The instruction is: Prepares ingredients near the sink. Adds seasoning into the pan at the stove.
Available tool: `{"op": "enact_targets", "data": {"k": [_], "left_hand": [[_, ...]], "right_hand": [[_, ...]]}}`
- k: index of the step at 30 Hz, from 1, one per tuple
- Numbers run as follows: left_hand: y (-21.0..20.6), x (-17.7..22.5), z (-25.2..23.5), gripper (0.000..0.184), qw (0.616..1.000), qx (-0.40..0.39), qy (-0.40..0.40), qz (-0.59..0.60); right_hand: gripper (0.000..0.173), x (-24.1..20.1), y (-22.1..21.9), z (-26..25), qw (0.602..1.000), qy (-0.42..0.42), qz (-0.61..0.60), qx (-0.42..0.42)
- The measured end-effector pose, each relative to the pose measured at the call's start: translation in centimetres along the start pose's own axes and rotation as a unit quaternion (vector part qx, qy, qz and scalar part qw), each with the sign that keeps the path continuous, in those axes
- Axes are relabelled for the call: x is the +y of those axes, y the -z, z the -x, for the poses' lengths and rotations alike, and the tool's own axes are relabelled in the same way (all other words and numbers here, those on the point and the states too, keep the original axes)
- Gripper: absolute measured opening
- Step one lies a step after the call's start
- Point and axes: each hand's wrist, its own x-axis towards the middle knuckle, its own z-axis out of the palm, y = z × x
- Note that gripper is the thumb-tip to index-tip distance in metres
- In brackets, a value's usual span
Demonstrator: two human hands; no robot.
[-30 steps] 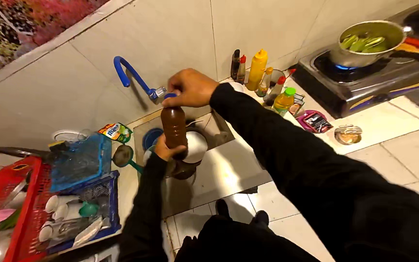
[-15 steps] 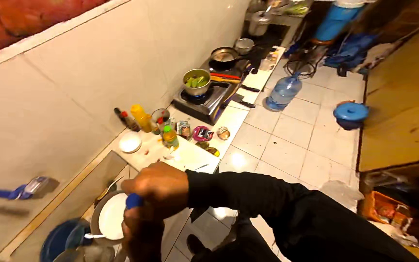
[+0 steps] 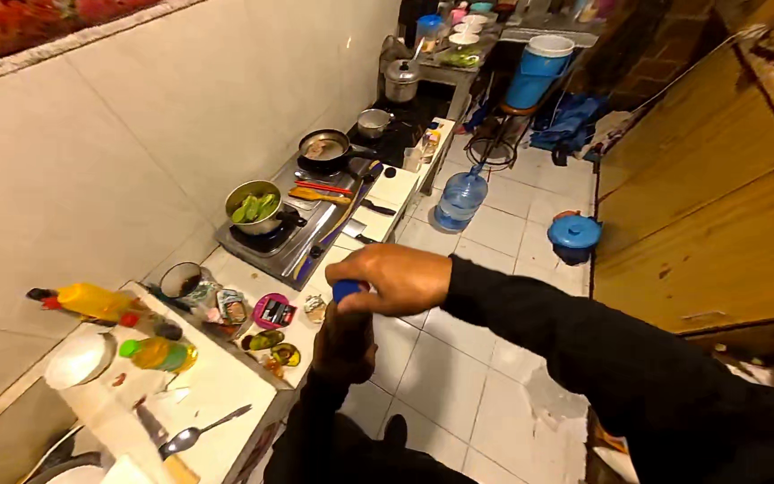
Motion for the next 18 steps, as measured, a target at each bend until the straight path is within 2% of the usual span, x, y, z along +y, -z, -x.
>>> {"op": "enact_targets", "data": {"k": [6, 10, 12, 13, 15, 18], "left_hand": [[-6.1, -4.1, -14.2, 0.074, 0.993, -0.042, 0.039, -0.105], [-8.3, -9.0, -23.5, 0.078, 0.999, -0.038, 0.005, 0.02], [-8.8, -10.5, -28.6, 0.08, 0.999, -0.03, 0.012, 0.036], [-9.1, -10.7, -31.3, 0.079, 0.999, -0.016, 0.026, 0.022], [-9.9, -11.1, -35.6, 0.073, 0.998, 0.025, 0.048, -0.006], [-9.7, -12.6, -41.2, 0.073, 0.996, 0.077, 0.024, -0.037]], "right_hand": [[0.028, 11.7, 9.9, -1.9, 0.992, -0.007, 0.089, -0.085], [0.032, 16.4, 16.0, -6.0, 0.973, -0.027, 0.149, -0.176], [0.025, 23.2, 17.3, -8.3, 0.982, 0.101, 0.127, -0.099], [0.025, 26.2, 18.6, -9.7, 0.981, 0.137, 0.11, -0.078], [0.025, 30.8, 21.0, -11.9, 0.982, 0.162, 0.08, -0.056], [0.031, 37.2, 24.9, -13.4, 0.982, 0.182, 0.017, 0.042]]}}
